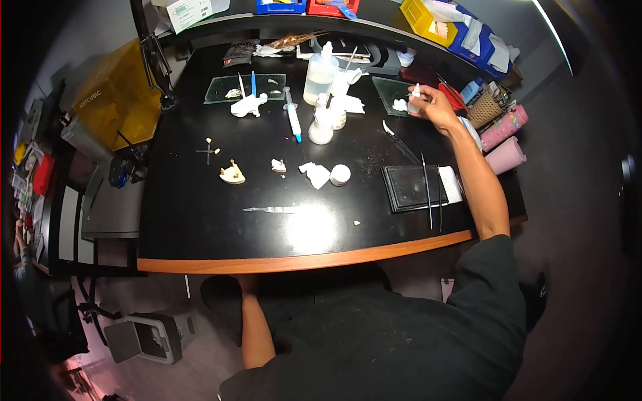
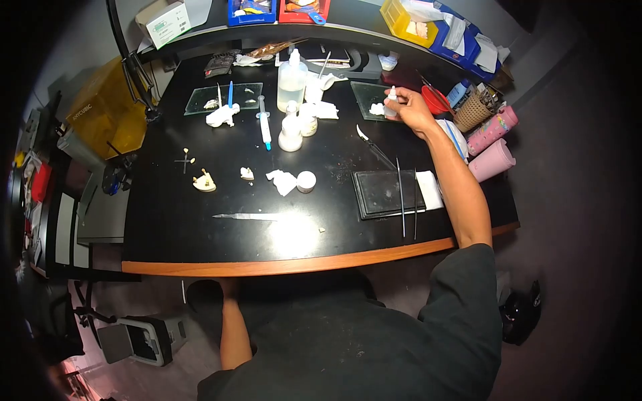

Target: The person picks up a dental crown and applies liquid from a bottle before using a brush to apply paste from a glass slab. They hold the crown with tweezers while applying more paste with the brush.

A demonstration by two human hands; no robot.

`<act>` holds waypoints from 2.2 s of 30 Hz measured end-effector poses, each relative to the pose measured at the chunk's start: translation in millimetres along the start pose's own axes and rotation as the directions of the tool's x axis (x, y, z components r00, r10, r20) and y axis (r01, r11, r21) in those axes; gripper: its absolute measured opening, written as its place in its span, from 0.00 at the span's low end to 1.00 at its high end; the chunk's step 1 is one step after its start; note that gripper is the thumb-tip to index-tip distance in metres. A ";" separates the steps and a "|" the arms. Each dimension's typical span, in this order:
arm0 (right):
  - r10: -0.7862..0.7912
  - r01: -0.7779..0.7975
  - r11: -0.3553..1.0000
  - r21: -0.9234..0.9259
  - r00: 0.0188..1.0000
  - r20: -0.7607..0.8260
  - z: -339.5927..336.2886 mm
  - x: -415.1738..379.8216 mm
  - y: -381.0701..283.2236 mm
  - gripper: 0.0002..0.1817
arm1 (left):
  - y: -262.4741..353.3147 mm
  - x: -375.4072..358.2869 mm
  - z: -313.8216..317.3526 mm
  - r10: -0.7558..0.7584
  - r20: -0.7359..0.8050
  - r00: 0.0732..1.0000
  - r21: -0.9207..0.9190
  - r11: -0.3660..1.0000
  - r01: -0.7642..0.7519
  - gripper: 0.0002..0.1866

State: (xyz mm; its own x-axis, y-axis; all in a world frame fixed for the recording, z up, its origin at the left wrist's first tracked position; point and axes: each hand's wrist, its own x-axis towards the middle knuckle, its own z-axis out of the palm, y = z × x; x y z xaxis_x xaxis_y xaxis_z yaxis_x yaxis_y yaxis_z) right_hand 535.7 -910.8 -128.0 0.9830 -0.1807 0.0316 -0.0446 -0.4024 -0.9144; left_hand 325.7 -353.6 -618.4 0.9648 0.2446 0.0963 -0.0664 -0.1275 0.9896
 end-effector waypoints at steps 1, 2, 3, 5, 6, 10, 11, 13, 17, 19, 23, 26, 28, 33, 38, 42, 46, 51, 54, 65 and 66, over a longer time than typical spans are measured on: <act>0.007 -0.007 1.000 0.001 1.000 0.018 0.7 -1.8 -0.2 0.18 | 21.1 -0.2 -0.4 -0.033 0.005 0.999 -0.027 0.999 0.033 0.22; 0.017 -0.017 1.000 0.002 0.999 0.035 1.3 -3.4 0.6 0.18 | 34.0 -1.1 -1.1 -0.068 0.013 0.998 -0.051 0.996 0.068 0.23; 0.019 -0.020 1.000 0.017 0.999 0.028 1.5 -0.1 4.7 0.18 | 29.2 -2.0 -2.1 -0.058 0.024 0.998 -0.029 0.998 0.059 0.23; 0.009 -0.009 1.000 0.016 1.000 -0.006 0.7 9.7 14.5 0.18 | 18.8 -0.7 -6.7 -0.042 0.042 0.998 0.013 0.999 0.041 0.22; 0.002 -0.002 1.000 0.015 1.000 -0.021 0.6 13.5 18.1 0.18 | 13.0 0.1 -9.1 -0.034 0.050 0.998 0.033 0.999 0.032 0.22; -0.133 0.094 0.969 -0.230 0.978 -0.159 -0.1 18.9 22.2 0.17 | 13.6 -2.1 -8.1 -0.055 0.032 0.998 0.010 0.998 0.055 0.22; -0.234 0.141 0.899 -0.415 0.955 -0.182 1.1 13.9 20.3 0.17 | 21.0 -3.1 -6.8 -0.076 0.019 0.997 -0.020 0.997 0.077 0.22; -0.376 0.202 0.718 -0.667 0.918 -0.126 5.4 -1.6 8.0 0.16 | 4.2 -3.4 -12.5 -0.129 0.060 0.990 0.043 0.991 0.126 0.22; -0.405 0.283 0.420 -0.862 0.909 0.101 14.2 -18.5 -4.0 0.17 | 18.7 1.3 -13.2 -0.213 0.114 0.970 0.166 0.967 0.193 0.15; -0.428 0.312 0.354 -0.882 0.892 0.144 14.5 -18.0 -3.1 0.17 | 13.8 3.9 -12.5 -0.200 0.108 0.974 0.073 0.979 0.193 0.16; -0.468 0.378 0.273 -0.885 0.856 0.222 14.6 -11.7 -3.2 0.17 | 13.2 -1.6 -7.9 -0.016 0.054 0.998 0.107 0.994 0.011 0.19; -0.454 0.386 0.270 -0.882 0.859 0.237 17.0 -12.7 -8.8 0.17 | 20.9 -2.0 -2.6 -0.118 -0.010 0.993 -0.058 0.991 0.117 0.18; -0.460 0.387 0.275 -0.880 0.857 0.233 17.7 -13.2 -9.7 0.17 | -6.8 -3.1 -8.0 -0.094 0.021 0.995 0.003 0.996 0.094 0.18; -0.459 0.385 0.290 -0.876 0.859 0.225 16.1 -13.6 -8.4 0.17 | -22.4 -2.4 -9.7 -0.045 0.040 0.998 0.086 0.995 0.042 0.21; -0.446 0.369 0.302 -0.879 0.870 0.212 15.7 -14.4 -7.2 0.17 | 17.5 -1.2 -7.7 -0.047 0.049 0.998 0.088 0.995 0.043 0.23; -0.504 0.354 0.372 -0.858 0.853 0.133 16.7 -15.6 -8.1 0.16 | 25.5 -1.6 -5.1 -0.076 0.016 0.997 0.027 0.997 0.076 0.24; -0.360 0.199 0.709 -0.676 0.927 -0.105 30.6 -11.7 -14.2 0.17 | 18.4 -2.5 -9.2 -0.090 0.060 0.994 0.056 0.995 0.086 0.23; -0.210 0.212 0.969 -0.130 0.977 0.029 52.1 6.0 -6.3 0.18 | -2.0 4.2 -19.7 -0.147 0.173 0.974 0.127 0.984 0.126 0.21; -0.228 0.248 0.942 -0.225 0.967 0.112 66.1 3.1 -16.4 0.13 | 8.9 3.2 -16.3 -0.128 0.134 0.983 0.086 0.989 0.117 0.22; -0.288 0.305 0.878 -0.368 0.952 0.100 69.5 -4.8 -15.4 0.25 | 29.2 -3.3 -7.0 -0.108 0.054 0.993 -0.001 0.994 0.108 0.23; -0.309 0.310 0.849 -0.427 0.948 0.074 68.4 -13.9 -26.8 0.26 | 29.1 -3.3 -7.5 -0.111 0.064 0.992 0.004 0.994 0.111 0.22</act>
State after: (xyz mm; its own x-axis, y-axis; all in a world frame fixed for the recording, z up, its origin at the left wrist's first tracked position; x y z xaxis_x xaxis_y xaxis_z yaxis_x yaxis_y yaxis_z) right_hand 535.4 -836.1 -131.5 0.9590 0.0194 0.2829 0.1911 -0.7814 -0.5940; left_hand 318.7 -350.9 -589.1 0.9805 0.1954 -0.0207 0.0416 -0.1034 0.9938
